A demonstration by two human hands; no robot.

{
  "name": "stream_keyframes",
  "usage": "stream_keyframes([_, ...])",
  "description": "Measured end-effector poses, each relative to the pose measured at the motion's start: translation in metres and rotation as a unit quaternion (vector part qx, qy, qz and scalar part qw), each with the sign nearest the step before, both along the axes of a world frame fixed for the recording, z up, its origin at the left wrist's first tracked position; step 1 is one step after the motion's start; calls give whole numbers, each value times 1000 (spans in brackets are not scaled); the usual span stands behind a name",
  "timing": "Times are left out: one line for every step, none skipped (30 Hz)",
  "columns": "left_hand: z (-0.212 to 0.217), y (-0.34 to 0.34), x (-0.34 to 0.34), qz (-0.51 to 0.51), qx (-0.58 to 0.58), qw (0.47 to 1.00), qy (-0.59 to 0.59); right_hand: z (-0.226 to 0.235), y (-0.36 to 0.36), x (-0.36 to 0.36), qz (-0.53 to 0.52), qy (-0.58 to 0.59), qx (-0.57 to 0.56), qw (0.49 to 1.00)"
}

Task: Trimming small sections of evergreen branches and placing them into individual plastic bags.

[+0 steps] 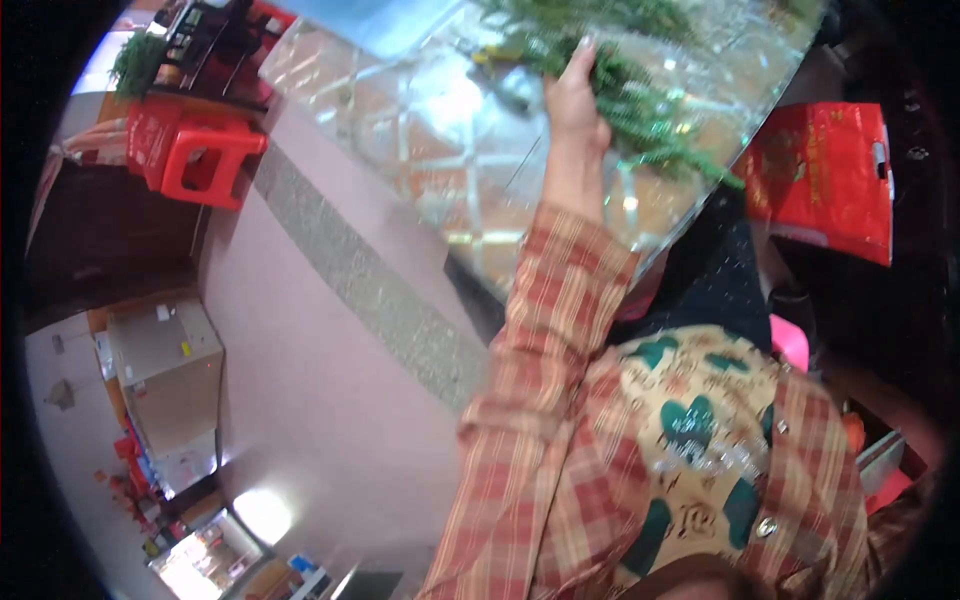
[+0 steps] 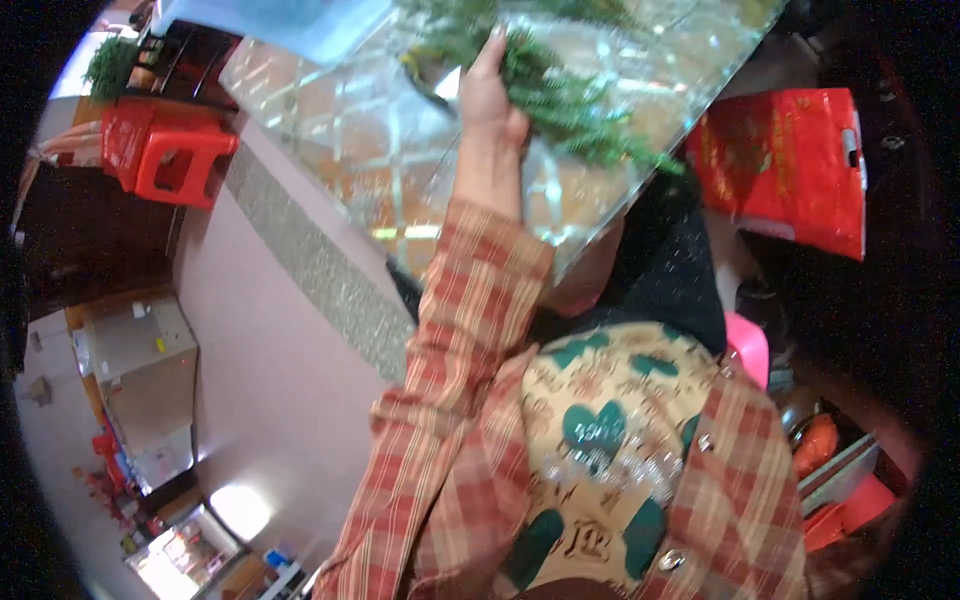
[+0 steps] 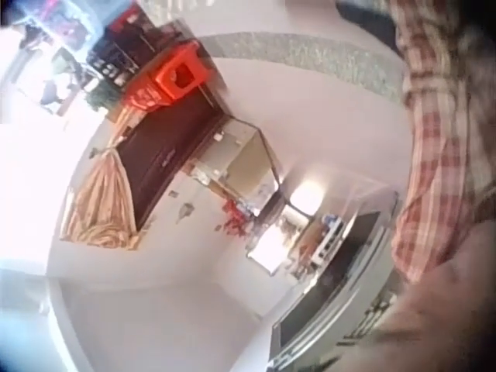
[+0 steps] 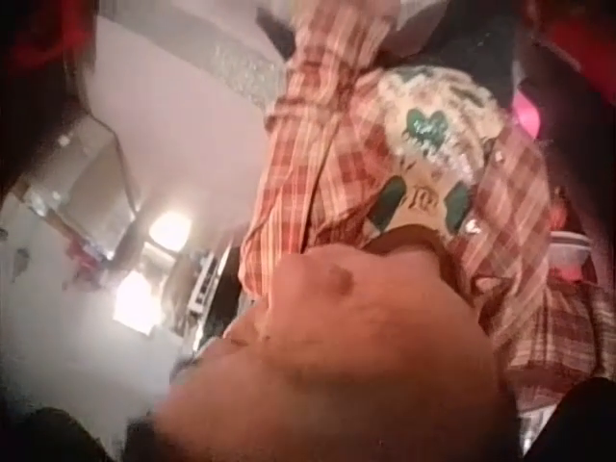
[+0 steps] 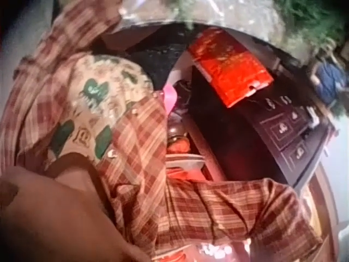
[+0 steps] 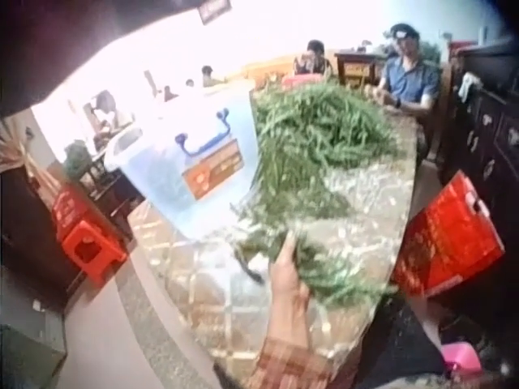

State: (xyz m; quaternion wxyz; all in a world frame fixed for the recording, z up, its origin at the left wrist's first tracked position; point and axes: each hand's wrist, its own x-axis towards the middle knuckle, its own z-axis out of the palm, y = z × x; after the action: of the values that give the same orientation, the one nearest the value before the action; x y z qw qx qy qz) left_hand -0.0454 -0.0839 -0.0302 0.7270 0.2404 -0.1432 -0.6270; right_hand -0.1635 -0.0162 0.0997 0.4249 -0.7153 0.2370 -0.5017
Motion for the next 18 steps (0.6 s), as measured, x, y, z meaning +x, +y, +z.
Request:
stream_keyframes([1, 3, 3, -4, 4, 1000, 7, 7, -8, -7, -6, 8, -18, 1000])
stream_keyframes([7, 8, -1, -16, 16, 1000, 4, 12, -18, -19, -14, 18, -37, 999])
stream_keyframes([15, 18, 1, -24, 24, 999, -5, 20, -27, -26, -18, 22, -59, 998])
stream_keyframes([9, 23, 2, -40, 37, 999, -4, 28, -35, -33, -22, 26, -82, 996])
stream_keyframes([3, 28, 11, -51, 46, 998, -12, 37, -44, -33, -23, 21, -108, 994])
stream_keyframes([-1, 33, 7, -43, 60, 997, -6, 43, -53, -35, -35, 17, -137, 990])
stream_keyframes([-3, 35, 3, -36, 71, 997, -3, 51, -63, -32, -47, 9, -167, 985])
stream_keyframes([2, 39, -8, 4, 75, 997, -6, 56, -69, -30, -56, 2, -188, 981])
stream_keyframes([5, 35, -15, 43, 82, 996, -7, 58, -75, -28, -66, -5, -206, 976])
stream_keyframes([10, 26, -8, 50, 72, 996, -11, 60, -78, -25, -62, -11, -212, 975])
stream_keyframes([9, 24, -4, 25, 66, 997, -22, 55, -76, -28, -61, -9, -202, 978])
stream_keyframes([7, 26, 0, -3, 71, 997, -30, 48, -71, -33, -63, -2, -180, 982])
stream_keyframes([5, 32, 2, -37, 83, 995, -34, 39, -64, -38, -69, 8, -151, 986])
stream_keyframes([5, 27, 4, -48, 88, 994, -35, 30, -55, -44, -76, 20, -122, 989])
stream_keyframes([9, 22, 4, -60, 87, 994, -36, 27, -47, -52, -84, 31, -99, 991])
stream_keyframes([7, 24, 6, -66, 94, 993, -32, 26, -47, -56, -90, 35, -89, 991])
stream_keyframes([6, 29, 7, -59, 94, 994, -26, 25, -46, -60, -95, 39, -80, 991])
stream_keyframes([2, 26, 9, -51, 81, 995, -23, 23, -48, -63, -101, 39, -82, 991])
